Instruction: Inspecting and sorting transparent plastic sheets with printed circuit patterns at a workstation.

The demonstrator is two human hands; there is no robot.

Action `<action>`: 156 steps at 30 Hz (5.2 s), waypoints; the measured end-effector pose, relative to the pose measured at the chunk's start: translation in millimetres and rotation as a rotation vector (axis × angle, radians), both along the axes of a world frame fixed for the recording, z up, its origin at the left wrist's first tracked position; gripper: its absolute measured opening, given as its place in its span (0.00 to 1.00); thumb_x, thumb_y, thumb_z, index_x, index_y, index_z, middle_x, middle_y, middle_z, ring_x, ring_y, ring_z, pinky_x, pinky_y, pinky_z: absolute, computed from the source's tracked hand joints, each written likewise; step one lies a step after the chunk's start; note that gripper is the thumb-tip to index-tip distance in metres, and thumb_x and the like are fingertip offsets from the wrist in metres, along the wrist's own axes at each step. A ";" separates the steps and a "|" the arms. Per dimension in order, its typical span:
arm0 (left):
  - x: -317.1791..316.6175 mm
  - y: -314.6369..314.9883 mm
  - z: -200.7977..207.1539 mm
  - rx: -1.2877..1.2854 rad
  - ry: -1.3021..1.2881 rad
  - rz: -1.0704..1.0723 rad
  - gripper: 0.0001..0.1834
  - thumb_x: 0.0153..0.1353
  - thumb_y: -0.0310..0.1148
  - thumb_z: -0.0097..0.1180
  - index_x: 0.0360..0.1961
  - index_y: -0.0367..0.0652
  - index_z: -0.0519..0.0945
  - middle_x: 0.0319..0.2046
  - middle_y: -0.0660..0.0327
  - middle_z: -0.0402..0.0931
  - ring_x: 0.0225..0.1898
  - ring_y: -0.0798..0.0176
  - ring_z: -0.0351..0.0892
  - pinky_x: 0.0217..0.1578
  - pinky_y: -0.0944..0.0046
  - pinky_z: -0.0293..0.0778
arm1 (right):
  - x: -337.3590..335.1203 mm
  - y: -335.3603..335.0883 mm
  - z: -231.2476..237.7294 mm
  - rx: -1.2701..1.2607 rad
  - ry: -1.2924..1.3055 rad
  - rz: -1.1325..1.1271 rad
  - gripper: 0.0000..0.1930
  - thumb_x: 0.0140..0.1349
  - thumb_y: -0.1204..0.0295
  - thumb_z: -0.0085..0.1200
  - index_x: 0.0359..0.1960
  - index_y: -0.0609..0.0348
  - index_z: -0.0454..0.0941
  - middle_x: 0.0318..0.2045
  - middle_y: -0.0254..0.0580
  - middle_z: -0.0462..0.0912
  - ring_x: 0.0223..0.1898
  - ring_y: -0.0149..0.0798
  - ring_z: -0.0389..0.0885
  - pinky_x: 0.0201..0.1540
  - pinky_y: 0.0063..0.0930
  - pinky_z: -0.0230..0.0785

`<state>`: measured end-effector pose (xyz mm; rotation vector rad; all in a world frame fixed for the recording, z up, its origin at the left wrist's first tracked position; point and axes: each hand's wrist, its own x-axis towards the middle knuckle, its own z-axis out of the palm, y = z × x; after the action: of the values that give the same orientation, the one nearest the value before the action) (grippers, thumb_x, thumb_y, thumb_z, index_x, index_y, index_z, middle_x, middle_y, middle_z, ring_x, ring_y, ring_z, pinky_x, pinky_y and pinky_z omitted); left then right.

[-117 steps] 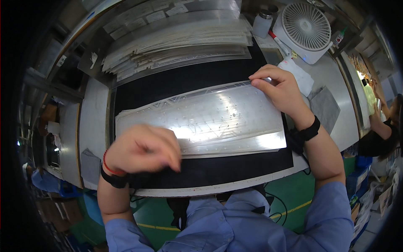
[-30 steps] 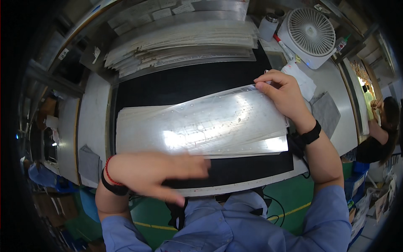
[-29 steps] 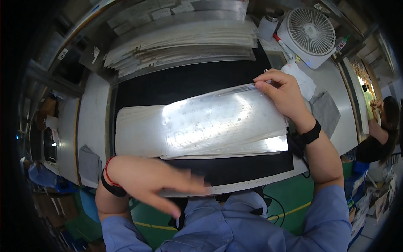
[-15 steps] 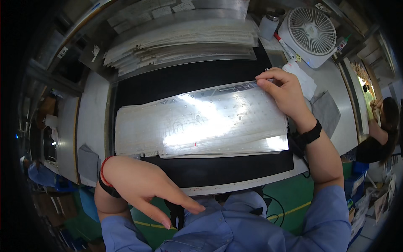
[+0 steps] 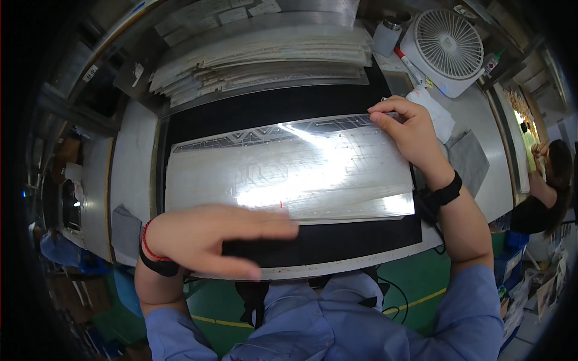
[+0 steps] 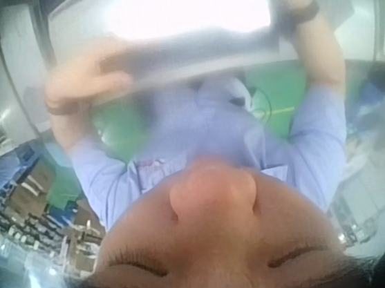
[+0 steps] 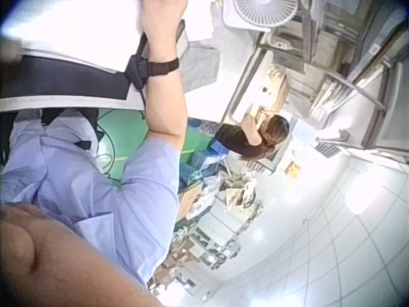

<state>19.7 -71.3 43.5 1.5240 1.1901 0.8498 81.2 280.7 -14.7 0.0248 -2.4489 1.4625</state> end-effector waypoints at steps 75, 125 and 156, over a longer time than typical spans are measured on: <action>-31.3 -2.3 -22.1 -0.003 1.058 0.982 0.28 0.60 0.30 0.56 0.62 0.39 0.68 0.64 0.46 0.62 0.66 0.47 0.60 0.64 0.58 0.60 | 0.3 0.6 -1.9 -0.144 0.050 0.011 0.06 0.60 0.74 0.61 0.37 0.62 0.83 0.31 0.31 0.78 0.26 0.22 0.72 0.30 0.16 0.63; -132.8 -84.5 -42.8 0.240 -0.355 1.620 0.13 0.71 0.39 0.48 0.47 0.41 0.76 0.31 0.69 0.78 0.28 0.78 0.73 0.27 0.78 0.67 | -7.1 15.3 -8.8 -0.656 0.063 -0.185 0.10 0.70 0.69 0.49 0.44 0.63 0.76 0.32 0.38 0.83 0.26 0.25 0.79 0.26 0.15 0.67; -137.8 -94.9 -48.8 0.199 -0.250 1.507 0.13 0.70 0.35 0.48 0.47 0.39 0.77 0.37 0.67 0.80 0.37 0.75 0.77 0.41 0.73 0.73 | -9.3 15.2 -12.3 -0.617 0.032 -0.161 0.09 0.70 0.67 0.48 0.40 0.59 0.76 0.27 0.29 0.79 0.23 0.20 0.73 0.25 0.14 0.63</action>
<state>-118.1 -166.2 -5.3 0.3556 2.0317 2.0579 71.8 295.9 -27.0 -0.2663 -1.8277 2.0421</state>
